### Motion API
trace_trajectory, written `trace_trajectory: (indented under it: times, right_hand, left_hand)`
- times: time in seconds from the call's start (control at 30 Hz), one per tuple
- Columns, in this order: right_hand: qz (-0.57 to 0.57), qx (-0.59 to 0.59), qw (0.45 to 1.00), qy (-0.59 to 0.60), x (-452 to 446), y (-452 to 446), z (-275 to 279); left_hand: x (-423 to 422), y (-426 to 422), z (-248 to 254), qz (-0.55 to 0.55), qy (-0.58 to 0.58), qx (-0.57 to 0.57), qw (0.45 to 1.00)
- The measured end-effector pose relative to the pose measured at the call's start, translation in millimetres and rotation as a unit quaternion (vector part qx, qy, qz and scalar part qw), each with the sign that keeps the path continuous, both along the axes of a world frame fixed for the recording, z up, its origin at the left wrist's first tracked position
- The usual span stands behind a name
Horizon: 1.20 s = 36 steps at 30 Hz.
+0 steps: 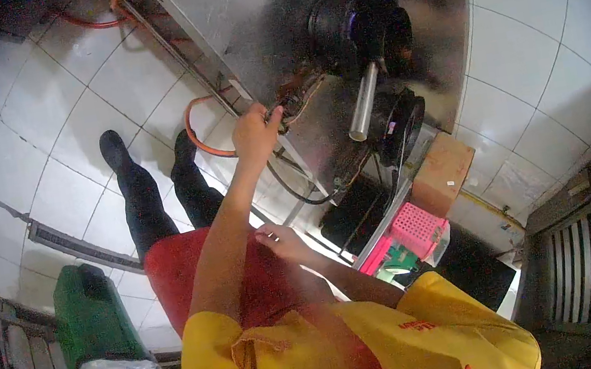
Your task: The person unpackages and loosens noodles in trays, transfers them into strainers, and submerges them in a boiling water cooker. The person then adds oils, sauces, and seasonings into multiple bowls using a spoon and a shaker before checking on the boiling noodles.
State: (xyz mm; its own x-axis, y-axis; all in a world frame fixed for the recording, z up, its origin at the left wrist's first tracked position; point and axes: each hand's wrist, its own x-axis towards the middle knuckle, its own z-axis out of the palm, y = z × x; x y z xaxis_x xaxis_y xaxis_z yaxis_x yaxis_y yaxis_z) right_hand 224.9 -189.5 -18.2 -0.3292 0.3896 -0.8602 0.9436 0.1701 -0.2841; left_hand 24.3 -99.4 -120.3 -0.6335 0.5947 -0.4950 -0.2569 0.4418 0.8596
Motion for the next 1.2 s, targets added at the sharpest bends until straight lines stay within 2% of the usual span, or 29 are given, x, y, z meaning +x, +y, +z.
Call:
trace_trajectory:
  times: [0.1, 0.2, 0.4, 0.67, 0.8, 0.9, 0.97, 1.03, 1.07, 1.1, 1.17, 1.2]
  right_hand:
    - [-0.008, -0.005, 1.0, -0.01, 0.7, 5.3, 5.0]
    - [-0.003, 0.001, 0.999, -0.033, -0.4, 6.6, 6.7]
    - [-0.008, -0.014, 1.0, 0.009, 3.4, 4.9, 4.2]
    - [-0.01, -0.006, 1.0, -0.015, 10.2, -0.3, -0.6]
    - [-0.006, 0.0, 1.0, -0.015, 9.2, 1.0, 1.2]
    - [-0.006, 0.001, 1.0, 0.005, 9.0, 2.4, 1.3]
    - [-0.021, -0.008, 1.0, 0.012, 11.5, 5.0, 0.8]
    - [-0.033, -0.013, 0.999, 0.023, 10.0, 8.0, 2.4]
    - [-0.02, -0.009, 0.999, 0.033, 6.7, 12.3, 4.0]
    - [-0.007, -0.006, 0.999, 0.043, 2.2, 15.5, 6.2]
    - [0.017, -0.004, 1.0, 0.022, -14.4, 26.2, 8.2]
    - [0.035, -0.006, 0.999, -0.003, -22.3, 27.5, 9.9]
  left_hand:
    - [-1.3, 0.9, 1.9, 0.0, 0.027, -0.007, 1.0]
    - [-4.7, -0.1, 2.4, -0.031, -0.016, -0.012, 0.999]
    - [-2.4, -0.1, 0.7, -0.019, -0.003, 0.007, 1.0]
    - [-3.3, -0.4, -2.3, -0.041, 0.002, -0.001, 0.999]
    - [-3.5, -4.7, -0.5, -0.027, 0.016, -0.007, 0.999]
    - [-11.0, -19.3, 4.6, 0.0, -0.018, -0.028, 0.999]
    - [-16.2, -46.3, -3.2, 0.053, -0.061, 0.022, 0.997]
    - [5.5, -88.2, -48.0, 0.112, 0.095, 0.06, 0.987]
    - [-0.9, -116.1, -54.8, 0.063, 0.016, -0.04, 0.997]
    - [4.4, -151.2, -66.4, 0.097, 0.04, -0.026, 0.994]
    - [17.8, -230.6, -87.1, 0.186, 0.013, -0.028, 0.982]
    - [40.6, -275.7, -113.3, 0.294, -0.064, -0.021, 0.953]
